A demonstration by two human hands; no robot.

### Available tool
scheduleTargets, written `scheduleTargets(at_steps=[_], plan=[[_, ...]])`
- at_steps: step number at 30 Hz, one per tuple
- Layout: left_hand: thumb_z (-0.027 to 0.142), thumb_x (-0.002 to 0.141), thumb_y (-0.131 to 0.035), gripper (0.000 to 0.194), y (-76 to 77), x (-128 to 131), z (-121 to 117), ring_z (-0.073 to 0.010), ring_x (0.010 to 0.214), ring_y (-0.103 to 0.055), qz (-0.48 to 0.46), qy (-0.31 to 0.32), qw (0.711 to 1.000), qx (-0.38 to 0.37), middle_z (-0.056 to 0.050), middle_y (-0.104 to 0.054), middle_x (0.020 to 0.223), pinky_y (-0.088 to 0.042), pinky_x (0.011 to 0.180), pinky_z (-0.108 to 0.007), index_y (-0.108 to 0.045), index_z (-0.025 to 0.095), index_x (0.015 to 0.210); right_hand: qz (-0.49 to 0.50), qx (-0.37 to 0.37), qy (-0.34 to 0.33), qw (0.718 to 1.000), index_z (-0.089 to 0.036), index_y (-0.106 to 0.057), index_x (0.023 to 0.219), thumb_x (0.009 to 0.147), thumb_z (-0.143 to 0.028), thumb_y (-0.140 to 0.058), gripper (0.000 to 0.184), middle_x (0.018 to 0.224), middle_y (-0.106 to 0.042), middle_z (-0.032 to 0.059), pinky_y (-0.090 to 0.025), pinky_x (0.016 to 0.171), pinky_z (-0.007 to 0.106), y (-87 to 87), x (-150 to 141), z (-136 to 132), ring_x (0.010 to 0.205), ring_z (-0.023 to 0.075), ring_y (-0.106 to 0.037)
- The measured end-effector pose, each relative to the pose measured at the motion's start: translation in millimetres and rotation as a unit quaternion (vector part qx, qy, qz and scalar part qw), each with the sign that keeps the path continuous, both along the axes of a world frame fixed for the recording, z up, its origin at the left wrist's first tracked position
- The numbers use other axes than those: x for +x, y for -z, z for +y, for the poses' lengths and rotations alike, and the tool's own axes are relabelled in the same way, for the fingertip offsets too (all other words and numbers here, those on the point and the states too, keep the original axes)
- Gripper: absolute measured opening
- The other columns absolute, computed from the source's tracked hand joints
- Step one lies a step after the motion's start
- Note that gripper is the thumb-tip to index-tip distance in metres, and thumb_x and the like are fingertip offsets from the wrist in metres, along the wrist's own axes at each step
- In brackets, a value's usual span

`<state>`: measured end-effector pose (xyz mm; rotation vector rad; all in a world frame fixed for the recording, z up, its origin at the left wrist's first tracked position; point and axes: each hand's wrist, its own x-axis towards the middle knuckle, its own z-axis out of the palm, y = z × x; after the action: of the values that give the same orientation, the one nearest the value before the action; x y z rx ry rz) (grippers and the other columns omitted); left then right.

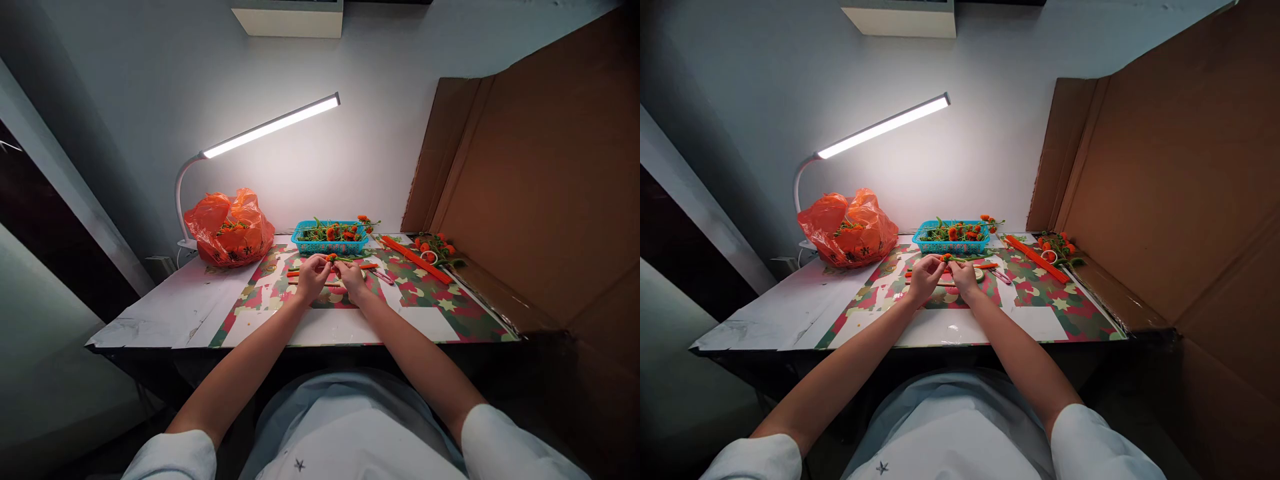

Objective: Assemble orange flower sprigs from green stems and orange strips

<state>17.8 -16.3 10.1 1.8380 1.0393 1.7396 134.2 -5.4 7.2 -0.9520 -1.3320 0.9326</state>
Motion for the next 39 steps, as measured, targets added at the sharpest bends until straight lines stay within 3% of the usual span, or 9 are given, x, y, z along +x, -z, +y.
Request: scheduleTargets(at_steps=[3,8,13,21,29,35,39], plan=[[0.042,0.074,-0.063,0.028,1.6,-2,2,-0.0167,0.074,-0.059,-0.025,0.019,0.999,-0.03,-0.007,-0.065,0.081,-0.048,0.066,-0.028,-0.057,0.018,0.062,-0.036,0.042,0.003,0.998,-0.02,-0.052,0.057,0.075,-0.045,-0.052,0.031,0.055,-0.054,-0.0006,-0.039,0.05,0.025,-2.1,4,-4,0.052,0.0131,-0.047],[0.043,0.07,-0.067,0.028,3.2,-6,5,-0.0145,0.066,-0.058,-0.065,0.045,0.993,-0.086,-0.003,-0.063,0.07,-0.049,0.064,-0.028,-0.059,0.017,0.062,-0.107,0.125,0.081,0.983,-0.019,-0.062,0.082,0.072,-0.042,-0.063,0.025,0.077,-0.064,0.0029,-0.045,0.062,0.028,-10.2,14,-12,0.068,0.0164,-0.056],[0.045,0.067,-0.069,0.031,2.0,-6,4,-0.0147,0.063,-0.059,-0.075,0.055,0.99,-0.105,-0.002,-0.062,0.066,-0.05,0.064,-0.029,-0.059,0.017,0.062,-0.156,0.21,0.073,0.962,-0.019,-0.065,0.073,0.082,-0.037,-0.058,0.021,0.079,-0.066,0.0058,-0.046,0.073,0.031,-14.5,19,-15,0.08,0.0193,-0.06],[0.038,0.072,-0.065,0.026,1.8,-8,2,-0.0156,0.067,-0.06,-0.022,0.01,0.999,-0.045,-0.005,-0.064,0.074,-0.05,0.061,-0.027,-0.057,0.017,0.061,-0.18,0.228,0.047,0.956,-0.018,-0.068,0.071,0.082,-0.034,-0.06,0.02,0.075,-0.065,0.0059,-0.045,0.069,0.031,-9.2,21,-15,0.074,0.0191,-0.06],[0.033,0.077,-0.062,0.025,10.6,-11,8,-0.0165,0.072,-0.061,0.022,0.004,0.999,0.031,-0.006,-0.064,0.075,-0.052,0.06,-0.027,-0.053,0.018,0.059,-0.149,0.168,0.042,0.974,-0.019,-0.066,0.07,0.079,-0.031,-0.062,0.015,0.074,-0.065,0.0035,-0.045,0.066,0.03,-0.1,16,-13,0.071,0.0181,-0.06],[0.034,0.072,-0.067,0.025,11.3,-12,8,-0.0157,0.068,-0.06,0.021,0.005,1.0,-0.011,-0.005,-0.064,0.073,-0.05,0.06,-0.027,-0.055,0.017,0.058,-0.181,0.149,0.061,0.97,-0.019,-0.066,0.071,0.079,-0.03,-0.062,0.014,0.075,-0.066,0.0042,-0.043,0.064,0.029,1.6,15,-11,0.071,0.0184,-0.06],[0.04,0.068,-0.071,0.027,12.2,-12,12,-0.0154,0.063,-0.061,-0.05,0.031,0.994,-0.093,-0.003,-0.064,0.065,-0.052,0.062,-0.028,-0.06,0.017,0.061,-0.202,0.188,0.062,0.959,-0.019,-0.065,0.073,0.081,-0.032,-0.058,0.016,0.079,-0.066,0.0056,-0.045,0.066,0.03,-1.2,17,-12,0.075,0.0192,-0.06]])
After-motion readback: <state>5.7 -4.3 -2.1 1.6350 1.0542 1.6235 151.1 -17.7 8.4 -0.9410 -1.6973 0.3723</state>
